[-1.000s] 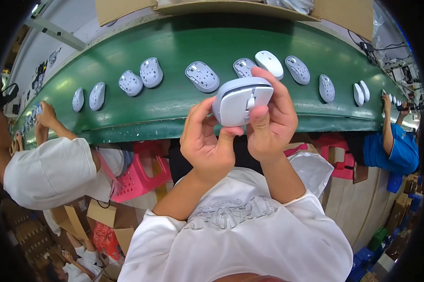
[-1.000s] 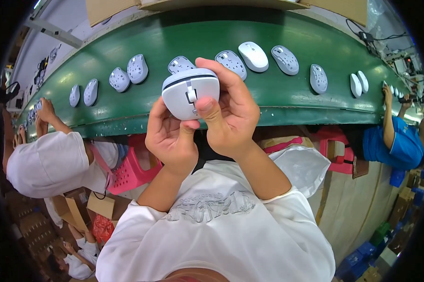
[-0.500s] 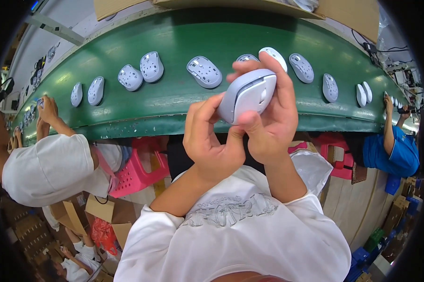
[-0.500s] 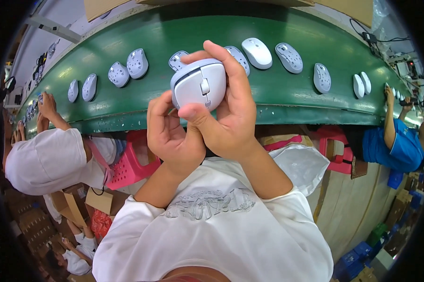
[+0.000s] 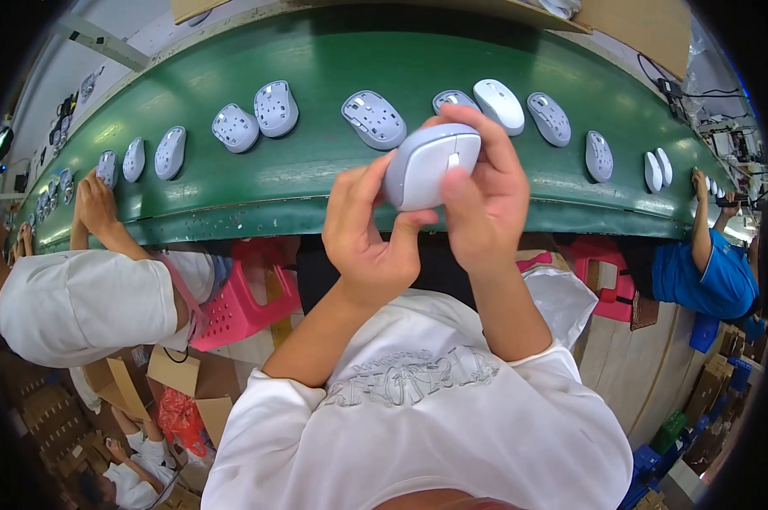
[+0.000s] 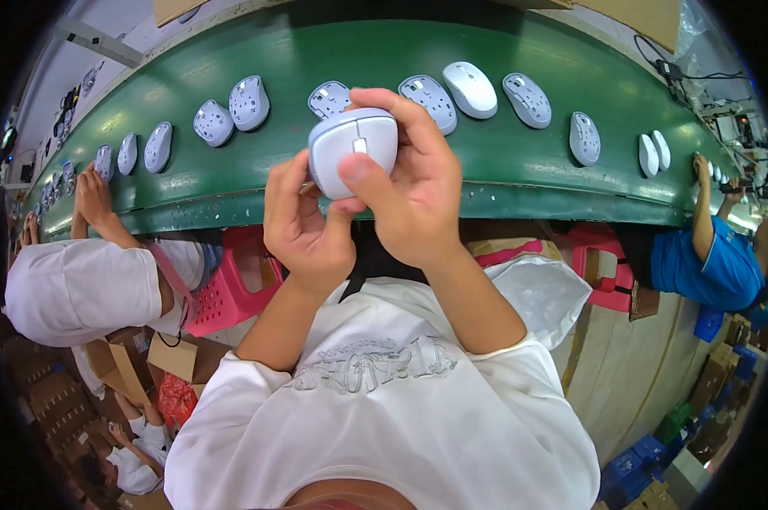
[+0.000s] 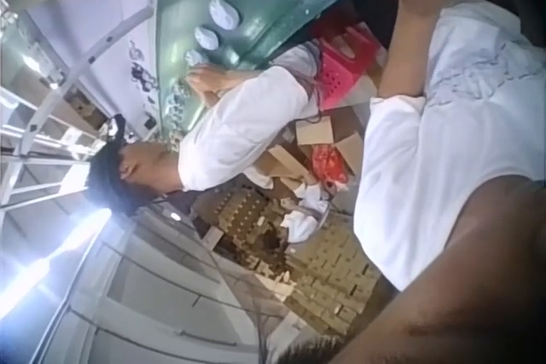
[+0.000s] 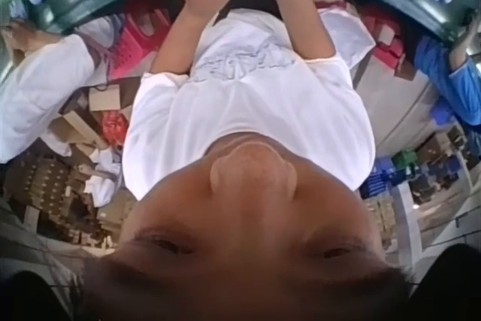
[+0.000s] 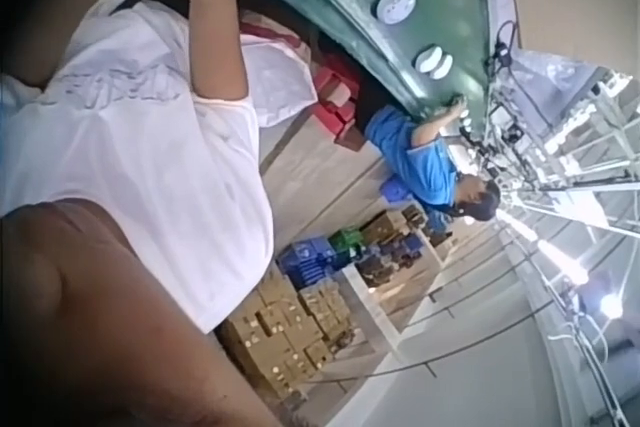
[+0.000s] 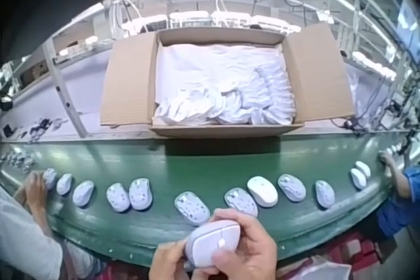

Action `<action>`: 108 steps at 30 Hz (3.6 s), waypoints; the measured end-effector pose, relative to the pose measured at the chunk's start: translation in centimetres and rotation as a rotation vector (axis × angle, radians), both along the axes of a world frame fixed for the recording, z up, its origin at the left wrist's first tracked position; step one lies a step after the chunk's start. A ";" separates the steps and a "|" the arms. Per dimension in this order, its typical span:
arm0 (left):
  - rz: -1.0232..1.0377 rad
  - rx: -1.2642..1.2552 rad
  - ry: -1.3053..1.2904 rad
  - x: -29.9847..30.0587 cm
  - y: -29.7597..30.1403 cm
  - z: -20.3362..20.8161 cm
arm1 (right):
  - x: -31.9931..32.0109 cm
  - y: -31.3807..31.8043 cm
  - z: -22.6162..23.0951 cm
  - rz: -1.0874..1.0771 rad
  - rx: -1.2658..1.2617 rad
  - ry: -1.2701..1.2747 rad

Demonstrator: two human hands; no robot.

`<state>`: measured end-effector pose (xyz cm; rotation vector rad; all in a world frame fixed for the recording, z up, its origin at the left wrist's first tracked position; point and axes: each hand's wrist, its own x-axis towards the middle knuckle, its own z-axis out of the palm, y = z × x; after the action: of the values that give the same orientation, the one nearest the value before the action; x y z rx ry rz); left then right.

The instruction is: The person assembles computer mice by taking mouse bases and covers from a conveyor belt and a box, snapping the covers onto the bases by hand, and placing the assembled mice back onto the conveyor belt.

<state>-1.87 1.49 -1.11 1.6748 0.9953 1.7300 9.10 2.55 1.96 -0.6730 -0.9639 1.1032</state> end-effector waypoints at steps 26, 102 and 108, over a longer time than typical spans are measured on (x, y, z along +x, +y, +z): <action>-0.108 -0.035 0.032 0.3 -0.4 -1.1 | 0.9 -1.7 -0.2 -0.086 -0.077 -0.037; -0.591 0.007 0.696 36.3 13.7 1.0 | 38.2 2.1 -2.1 -0.833 -0.292 -1.110; -0.769 -0.128 0.906 41.2 17.6 -4.9 | 40.4 4.1 -8.9 -0.853 -0.480 -1.036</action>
<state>39.38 19.10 -5.98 2.3606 0.6050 0.3839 49.49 6.65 -6.95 -1.9419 -1.0628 0.1351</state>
